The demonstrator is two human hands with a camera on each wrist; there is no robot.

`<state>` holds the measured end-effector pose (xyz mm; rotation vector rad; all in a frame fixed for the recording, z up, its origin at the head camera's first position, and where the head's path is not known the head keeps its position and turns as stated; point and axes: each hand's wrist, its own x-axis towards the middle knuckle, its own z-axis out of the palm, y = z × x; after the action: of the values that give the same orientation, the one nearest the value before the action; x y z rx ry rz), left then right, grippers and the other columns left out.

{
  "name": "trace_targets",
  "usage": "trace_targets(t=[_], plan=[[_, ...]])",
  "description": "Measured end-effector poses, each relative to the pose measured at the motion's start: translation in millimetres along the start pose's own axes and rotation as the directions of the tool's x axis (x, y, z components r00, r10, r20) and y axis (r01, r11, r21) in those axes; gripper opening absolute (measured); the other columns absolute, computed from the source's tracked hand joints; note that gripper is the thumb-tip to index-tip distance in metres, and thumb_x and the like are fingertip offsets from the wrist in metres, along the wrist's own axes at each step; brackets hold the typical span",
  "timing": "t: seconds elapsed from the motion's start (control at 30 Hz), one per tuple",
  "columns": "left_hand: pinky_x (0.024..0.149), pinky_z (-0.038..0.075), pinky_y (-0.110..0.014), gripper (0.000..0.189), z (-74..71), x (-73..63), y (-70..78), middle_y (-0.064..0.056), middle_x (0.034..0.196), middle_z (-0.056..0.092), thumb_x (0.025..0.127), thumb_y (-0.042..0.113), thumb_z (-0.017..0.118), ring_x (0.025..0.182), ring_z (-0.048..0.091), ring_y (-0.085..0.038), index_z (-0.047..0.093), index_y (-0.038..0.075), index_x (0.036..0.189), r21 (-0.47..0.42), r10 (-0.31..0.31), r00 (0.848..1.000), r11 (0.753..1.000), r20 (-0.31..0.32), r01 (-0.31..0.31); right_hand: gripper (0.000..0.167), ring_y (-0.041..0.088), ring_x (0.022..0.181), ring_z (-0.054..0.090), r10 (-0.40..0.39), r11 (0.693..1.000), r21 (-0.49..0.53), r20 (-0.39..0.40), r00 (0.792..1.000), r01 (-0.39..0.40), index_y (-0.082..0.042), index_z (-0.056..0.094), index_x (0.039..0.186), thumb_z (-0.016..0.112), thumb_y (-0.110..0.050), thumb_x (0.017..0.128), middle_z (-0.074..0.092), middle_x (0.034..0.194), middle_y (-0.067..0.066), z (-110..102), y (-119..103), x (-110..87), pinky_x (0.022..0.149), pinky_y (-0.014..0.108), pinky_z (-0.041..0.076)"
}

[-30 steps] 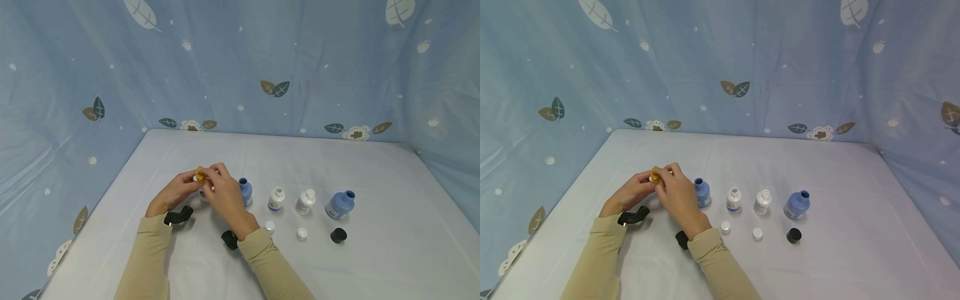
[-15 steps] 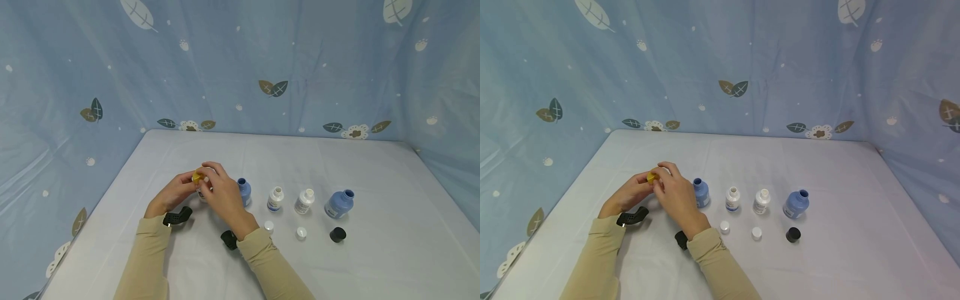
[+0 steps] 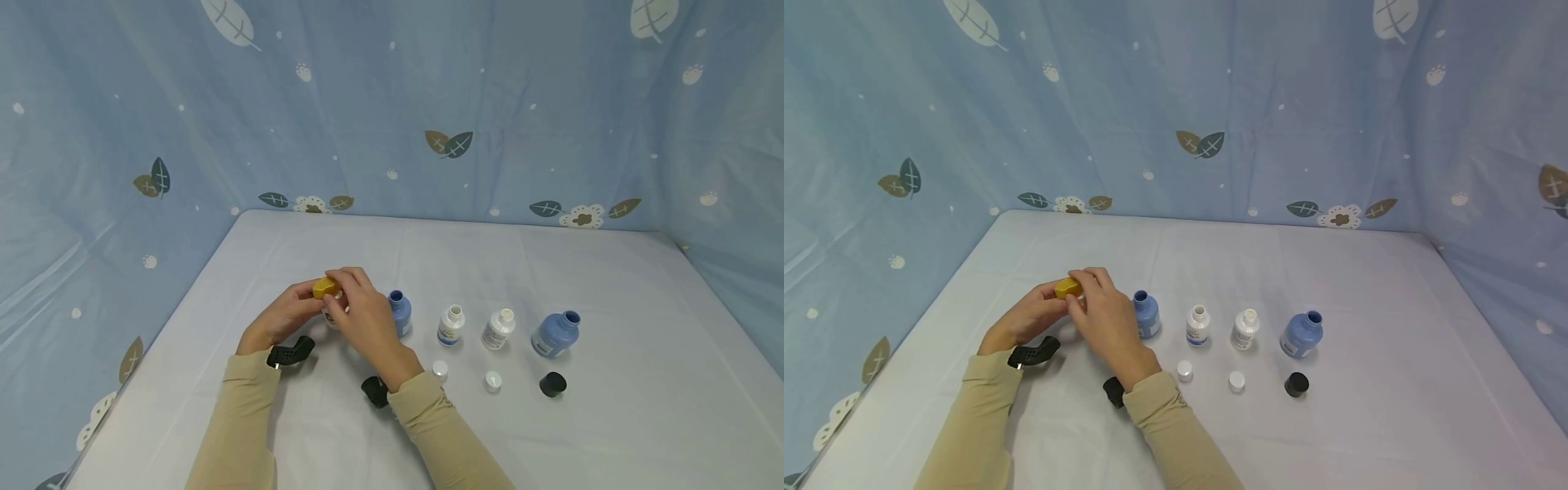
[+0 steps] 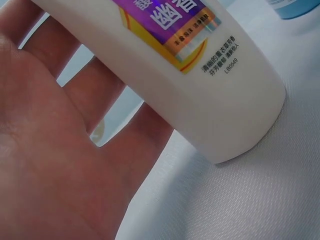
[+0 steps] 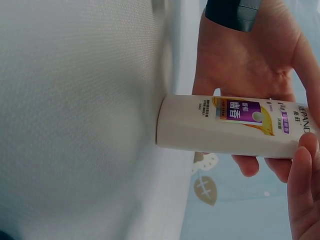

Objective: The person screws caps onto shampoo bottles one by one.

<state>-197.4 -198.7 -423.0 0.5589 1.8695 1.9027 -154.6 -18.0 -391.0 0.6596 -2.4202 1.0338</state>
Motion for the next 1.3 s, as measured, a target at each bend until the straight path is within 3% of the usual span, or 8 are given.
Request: trace_targets(t=[0.4, 0.67, 1.0, 1.3], plan=[[0.095, 0.034, -0.032, 0.032, 0.0, -0.1, -0.9, -0.006, 0.118, 0.051, 0.089, 0.008, 0.050, 0.109, 0.046, -0.021, 0.049, 0.001, 0.120, 0.009, -0.007, 1.000, 1.000, 0.003, 0.007, 0.028, 0.004, 0.066, 0.053, -0.018, 1.000, 0.021, -0.065, 0.998, 0.019, -0.013, 0.059, 0.112, 0.052, -0.007, 0.085, 0.050, 0.106, -0.002, 0.9, 1.7, 0.5, 0.068, 0.011, 0.043], [0.095, 0.034, -0.031, 0.035, -1.5, 0.7, -1.7, -0.004, 0.119, 0.052, 0.088, 0.006, 0.049, 0.111, 0.046, -0.018, 0.050, 0.005, 0.123, -0.002, 0.008, 1.000, 1.000, 0.012, -0.008, 0.024, 0.001, 0.066, 0.050, -0.028, 0.999, 0.017, -0.091, 0.995, 0.030, -0.014, 0.061, 0.108, 0.053, -0.008, 0.086, 0.050, 0.098, -0.002, 1.0, 1.1, 1.4, 0.061, 0.010, 0.042], [0.093, 0.036, -0.027, 0.038, -2.0, -0.3, -1.6, -0.002, 0.114, 0.055, 0.087, 0.006, 0.048, 0.107, 0.049, -0.016, 0.047, 0.003, 0.125, -0.009, 0.020, 1.000, 1.000, 0.023, -0.020, 0.029, 0.001, 0.077, 0.055, 0.005, 0.999, 0.040, -0.057, 0.998, -0.003, -0.012, 0.057, 0.115, 0.056, -0.012, 0.085, 0.050, 0.109, -0.002, -0.2, -0.7, 1.2, 0.067, 0.009, 0.043], [0.093, 0.035, -0.027, 0.037, -2.6, 0.0, -2.6, 0.000, 0.117, 0.053, 0.087, 0.006, 0.048, 0.109, 0.046, -0.014, 0.051, 0.009, 0.124, -0.019, 0.026, 0.999, 1.000, 0.044, -0.025, 0.034, 0.005, 0.076, 0.055, -0.028, 0.999, 0.024, -0.018, 0.999, 0.029, -0.010, 0.052, 0.122, 0.049, -0.013, 0.088, 0.052, 0.121, -0.002, 0.6, 1.8, 0.6, 0.067, 0.014, 0.045]])
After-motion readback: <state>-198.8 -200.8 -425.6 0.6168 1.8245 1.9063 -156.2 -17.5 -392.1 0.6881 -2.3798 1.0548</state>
